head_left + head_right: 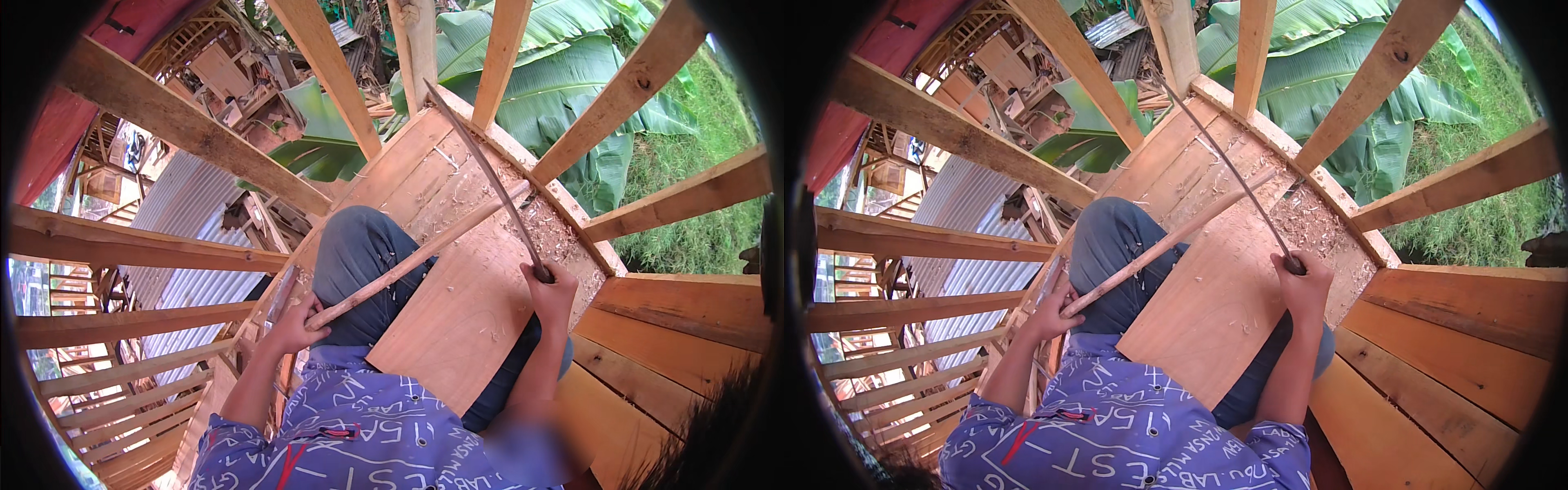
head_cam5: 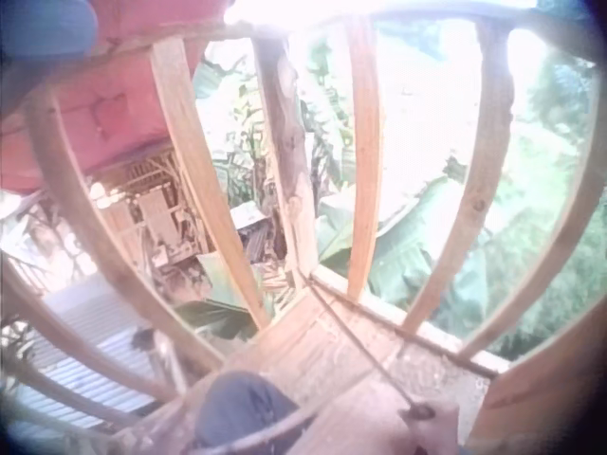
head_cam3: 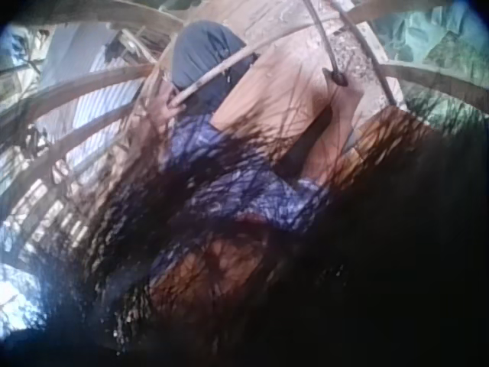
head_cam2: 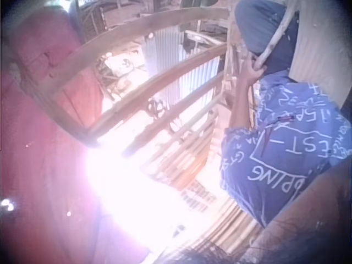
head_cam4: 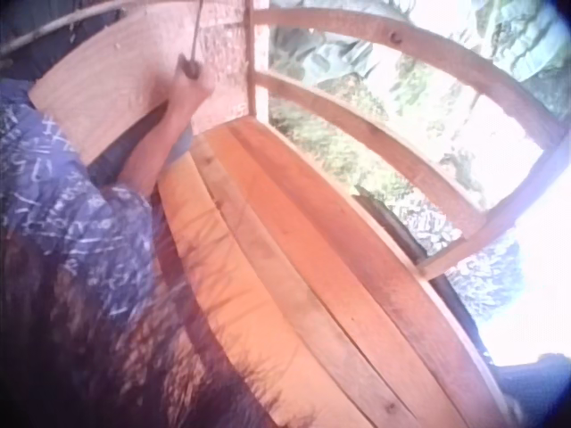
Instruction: The person sits cross-legged on a wooden platform and uses a curved blade to shave and shape a thin wooden stick. They hold the stick with their left hand and repeatedly draw the blade along its length to remove thin shavings, refining the stick's profile.
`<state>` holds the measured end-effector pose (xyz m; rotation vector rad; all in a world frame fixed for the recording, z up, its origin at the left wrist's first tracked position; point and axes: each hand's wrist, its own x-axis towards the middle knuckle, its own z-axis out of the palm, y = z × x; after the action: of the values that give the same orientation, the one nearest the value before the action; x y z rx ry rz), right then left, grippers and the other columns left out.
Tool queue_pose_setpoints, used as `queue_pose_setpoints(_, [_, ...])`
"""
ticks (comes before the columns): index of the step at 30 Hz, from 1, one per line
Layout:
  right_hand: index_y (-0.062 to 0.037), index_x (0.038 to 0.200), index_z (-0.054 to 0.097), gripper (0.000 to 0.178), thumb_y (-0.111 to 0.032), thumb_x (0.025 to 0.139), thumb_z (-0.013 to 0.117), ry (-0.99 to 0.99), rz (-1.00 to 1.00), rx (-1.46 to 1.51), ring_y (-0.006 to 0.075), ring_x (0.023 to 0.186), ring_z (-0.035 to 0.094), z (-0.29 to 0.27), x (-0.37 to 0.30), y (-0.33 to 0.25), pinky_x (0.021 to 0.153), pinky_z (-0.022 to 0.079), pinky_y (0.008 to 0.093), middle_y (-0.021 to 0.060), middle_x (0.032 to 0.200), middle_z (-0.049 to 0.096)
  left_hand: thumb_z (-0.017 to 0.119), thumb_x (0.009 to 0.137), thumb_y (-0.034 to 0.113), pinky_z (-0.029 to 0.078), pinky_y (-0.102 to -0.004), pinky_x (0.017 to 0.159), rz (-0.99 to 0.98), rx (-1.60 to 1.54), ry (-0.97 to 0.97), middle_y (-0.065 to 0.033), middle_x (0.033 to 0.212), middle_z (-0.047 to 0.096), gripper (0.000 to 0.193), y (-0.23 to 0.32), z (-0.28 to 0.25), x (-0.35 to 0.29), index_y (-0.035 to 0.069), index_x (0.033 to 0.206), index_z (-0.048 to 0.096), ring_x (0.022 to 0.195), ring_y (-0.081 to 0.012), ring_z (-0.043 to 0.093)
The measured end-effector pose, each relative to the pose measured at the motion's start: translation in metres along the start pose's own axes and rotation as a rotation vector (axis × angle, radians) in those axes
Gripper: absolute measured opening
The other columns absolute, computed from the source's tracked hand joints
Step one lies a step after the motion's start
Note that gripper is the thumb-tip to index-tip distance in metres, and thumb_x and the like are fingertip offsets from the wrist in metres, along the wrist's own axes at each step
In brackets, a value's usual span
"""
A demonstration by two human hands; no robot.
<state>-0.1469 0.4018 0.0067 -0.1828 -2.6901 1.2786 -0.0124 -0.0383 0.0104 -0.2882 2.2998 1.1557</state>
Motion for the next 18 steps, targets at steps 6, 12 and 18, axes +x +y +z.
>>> queue_pose_setpoints(6, [0.0019,0.076,0.067,0.017,-0.012,0.075,0.077,-0.185,0.262,0.096,0.0040,0.052,0.045,-0.015,-0.012,-0.038,0.047,0.034,0.0243,-0.0035,0.053,0.047,0.074,0.071,0.014,0.045,-0.0328,0.070,0.030,0.005,-0.037,-0.0148,0.074,0.064,0.044,0.015,-0.004,-0.001,0.006,0.101,0.042,0.071,-0.0249,0.061])
queue_pose_setpoints(12, [0.0017,0.081,0.063,0.018,-0.014,0.082,0.073,-0.346,0.275,0.410,0.0064,0.046,0.048,-0.007,-0.013,-0.077,0.041,0.035,0.0223,0.0011,0.056,0.055,0.074,0.069,0.014,0.046,-0.0341,0.069,0.108,-0.110,-0.055,-0.0148,0.076,0.064,0.045,-0.013,-0.001,0.008,0.006,0.100,0.043,0.072,-0.0262,0.063])
queue_pose_setpoints(18, [0.0001,0.084,0.052,0.014,-0.010,0.091,0.060,-0.408,0.389,0.549,0.0103,0.042,0.047,0.020,-0.024,-0.116,0.037,0.036,0.0250,0.0024,0.056,0.049,0.075,0.068,0.014,0.047,-0.0337,0.069,0.110,-0.165,-0.098,-0.0127,0.076,0.063,0.045,-0.022,-0.004,0.014,0.005,0.100,0.045,0.073,-0.0239,0.063])
